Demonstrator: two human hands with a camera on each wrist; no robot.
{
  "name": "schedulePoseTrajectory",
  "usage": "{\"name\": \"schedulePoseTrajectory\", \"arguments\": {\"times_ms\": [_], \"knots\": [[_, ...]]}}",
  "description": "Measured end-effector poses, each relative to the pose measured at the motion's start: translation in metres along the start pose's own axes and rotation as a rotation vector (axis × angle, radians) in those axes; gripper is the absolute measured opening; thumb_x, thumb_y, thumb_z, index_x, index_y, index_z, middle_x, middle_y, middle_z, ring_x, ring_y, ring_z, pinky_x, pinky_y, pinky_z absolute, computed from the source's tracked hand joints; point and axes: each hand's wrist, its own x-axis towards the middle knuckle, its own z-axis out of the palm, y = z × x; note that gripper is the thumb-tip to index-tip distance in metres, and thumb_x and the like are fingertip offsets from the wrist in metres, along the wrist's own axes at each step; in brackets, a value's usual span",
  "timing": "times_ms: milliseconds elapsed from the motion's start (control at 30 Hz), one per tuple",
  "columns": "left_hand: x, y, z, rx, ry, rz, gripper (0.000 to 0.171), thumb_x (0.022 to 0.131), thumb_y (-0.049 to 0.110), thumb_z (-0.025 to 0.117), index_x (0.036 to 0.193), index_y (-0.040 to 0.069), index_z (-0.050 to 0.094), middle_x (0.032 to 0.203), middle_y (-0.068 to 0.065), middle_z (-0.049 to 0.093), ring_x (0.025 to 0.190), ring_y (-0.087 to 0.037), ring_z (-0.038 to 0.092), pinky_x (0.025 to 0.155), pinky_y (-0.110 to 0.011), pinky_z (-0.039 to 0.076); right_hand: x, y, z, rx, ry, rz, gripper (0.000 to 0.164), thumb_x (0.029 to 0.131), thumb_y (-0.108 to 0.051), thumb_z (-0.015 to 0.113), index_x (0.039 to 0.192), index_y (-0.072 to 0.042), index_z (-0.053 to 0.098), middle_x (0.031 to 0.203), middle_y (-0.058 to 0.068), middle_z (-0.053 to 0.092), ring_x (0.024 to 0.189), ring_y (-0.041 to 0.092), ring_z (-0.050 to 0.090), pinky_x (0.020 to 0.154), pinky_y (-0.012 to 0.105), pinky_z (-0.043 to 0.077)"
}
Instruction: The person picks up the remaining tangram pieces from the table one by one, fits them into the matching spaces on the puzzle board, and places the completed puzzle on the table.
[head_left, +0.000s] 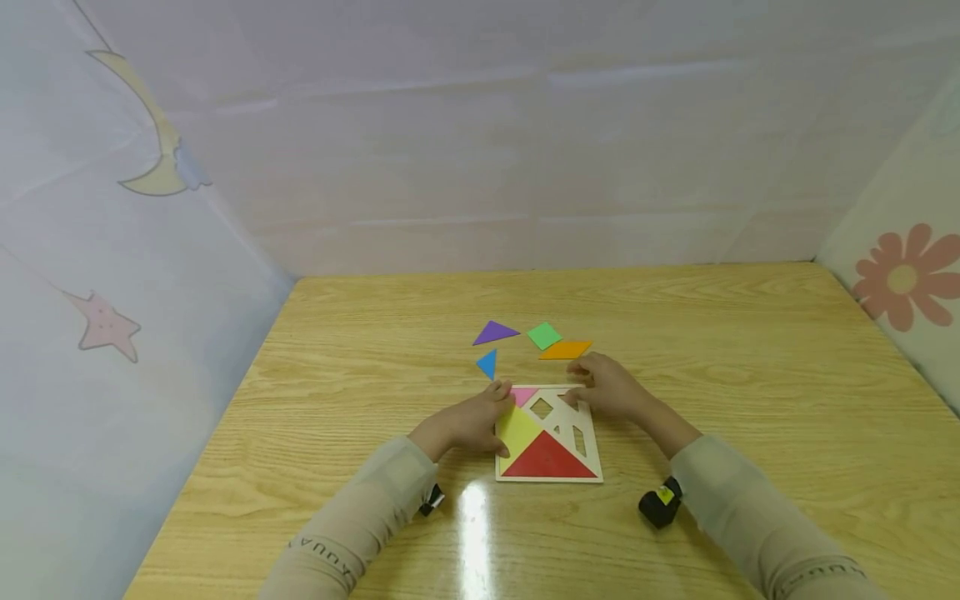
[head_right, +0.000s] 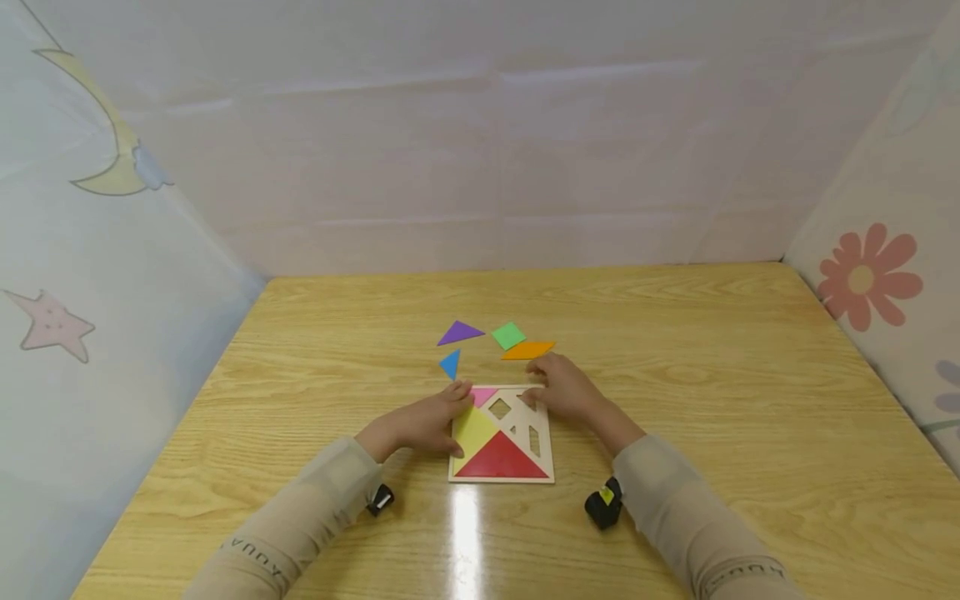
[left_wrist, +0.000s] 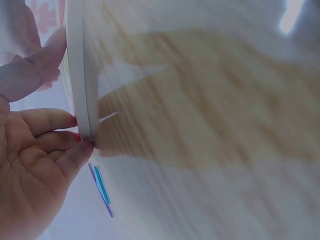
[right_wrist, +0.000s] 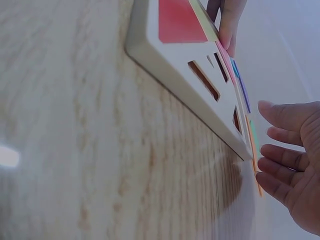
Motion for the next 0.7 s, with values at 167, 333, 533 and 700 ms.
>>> {"name": "schedulePoseTrajectory", "arguments": {"times_ms": [167,333,533,700], "knots": [[-0.001,0.0,0.0,-0.011,-0.003,0.0,0.08,0.074,0.026,0.067,0.133,-0.006,0.023,0.141,-0.018,0.007,0.129,-0.027,0.003,0.103,-0.029,0.013,0.002,0.001,-0.001,-0.003,0.008,0.021,0.038,0.077,-0.017,0.064,0.107,0.006,0.054,0.1,0.015,0.053,0.093,0.028,0.049,0.08,0.043,0.041],[-0.001,0.001,0.0,-0.007,-0.004,-0.007,0.08,0.074,0.027,0.067,0.133,-0.005,0.023,0.141,-0.017,0.007,0.129,-0.026,0.003,0.102,-0.028,0.013,0.005,0.003,-0.002,-0.006,0.02,0.042,0.038,0.079,-0.015,0.063,0.108,0.006,0.053,0.101,0.016,0.051,0.095,0.03,0.047,0.082,0.044,0.039],[0.0,0.001,0.0,0.003,-0.006,-0.009,0.08,0.074,0.027,0.067,0.133,-0.005,0.023,0.141,-0.017,0.007,0.129,-0.026,0.002,0.102,-0.028,0.013,0.009,0.004,-0.005,-0.015,0.021,0.05,0.038,0.079,-0.015,0.063,0.108,0.007,0.052,0.103,0.018,0.05,0.096,0.032,0.046,0.083,0.046,0.038],[0.001,0.0,-0.001,0.007,-0.01,-0.006,0.081,0.074,0.027,0.067,0.133,-0.006,0.022,0.141,-0.017,0.007,0.129,-0.026,0.002,0.102,-0.027,0.014,0.012,0.006,-0.005,-0.018,0.022,0.045,0.038,0.079,-0.014,0.062,0.108,0.008,0.052,0.102,0.019,0.05,0.097,0.033,0.046,0.084,0.046,0.038]]}}
